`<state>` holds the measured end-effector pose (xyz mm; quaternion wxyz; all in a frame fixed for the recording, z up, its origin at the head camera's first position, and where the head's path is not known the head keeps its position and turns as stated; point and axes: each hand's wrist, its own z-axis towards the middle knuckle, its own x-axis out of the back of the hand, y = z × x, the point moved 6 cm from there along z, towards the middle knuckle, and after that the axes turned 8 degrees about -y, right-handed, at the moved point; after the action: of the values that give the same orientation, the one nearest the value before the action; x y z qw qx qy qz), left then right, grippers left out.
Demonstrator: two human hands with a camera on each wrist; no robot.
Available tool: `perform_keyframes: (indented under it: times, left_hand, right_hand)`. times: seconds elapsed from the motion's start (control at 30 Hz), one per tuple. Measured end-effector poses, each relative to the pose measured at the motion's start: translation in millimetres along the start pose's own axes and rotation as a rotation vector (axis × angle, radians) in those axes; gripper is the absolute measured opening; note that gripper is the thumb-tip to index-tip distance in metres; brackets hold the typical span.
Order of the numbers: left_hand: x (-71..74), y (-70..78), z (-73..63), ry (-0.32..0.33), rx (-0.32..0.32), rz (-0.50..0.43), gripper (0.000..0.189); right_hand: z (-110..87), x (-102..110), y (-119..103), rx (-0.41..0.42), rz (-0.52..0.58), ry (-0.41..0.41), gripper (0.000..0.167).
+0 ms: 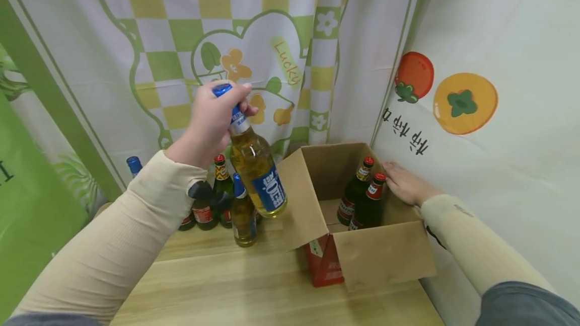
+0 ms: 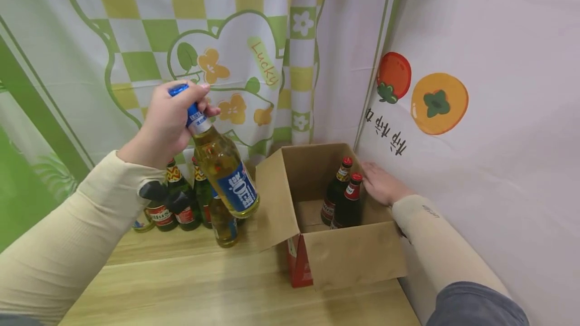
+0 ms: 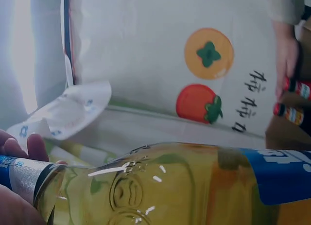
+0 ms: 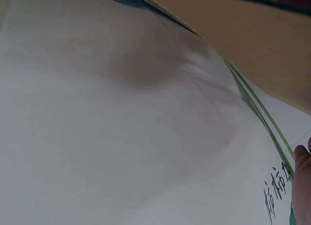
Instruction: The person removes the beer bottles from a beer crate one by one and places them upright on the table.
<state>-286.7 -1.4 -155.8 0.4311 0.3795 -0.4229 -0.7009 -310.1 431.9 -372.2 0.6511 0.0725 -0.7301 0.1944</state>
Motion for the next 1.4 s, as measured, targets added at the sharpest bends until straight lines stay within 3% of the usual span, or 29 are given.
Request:
perform_keyframes:
  times: [0.2,0.33,0.57,0.77,1.03,1.23,1.4]
  left_hand:
    - [20.7,-25.0,-13.9,-0.061,0.087,0.058,0.036]
    - [36.5,-36.8,-25.2,-0.065,0.128,0.077,0.037]
    - [75.5,-57.0,-45.7,-0.008,0.181,0.125,0.036]
    - [102.9,-77.8,-55.6,0.044,0.215,0.194,0.032]
    - [129.3,-106.6,-64.6,0.095,0.187,0.250,0.028]
    - [142.2,-137.3,-70.9,0.129,0.261,0.394,0.026]
    - [154.6,-160.7,-79.4,0.204,0.327,0.417,0.030]
  right_hand:
    - [-2.9,-2.7,0.6,-0.011,0.034,-0.004,0.054]
    - [-2.4,-1.3,0.9,-0.010,0.041,0.002,0.054]
    - [6.4,0.0,-4.0,0.004,0.029,-0.015,0.054]
    - [3.9,1.5,-3.7,0.003,0.031,-0.004,0.054]
    - [0.0,2.5,-1.1,-0.004,0.023,-0.004,0.054]
    - [-2.0,2.2,-0.7,-0.009,0.018,-0.006,0.054]
    - [-0.1,-0.1,-1.7,-0.011,0.020,-0.013,0.054]
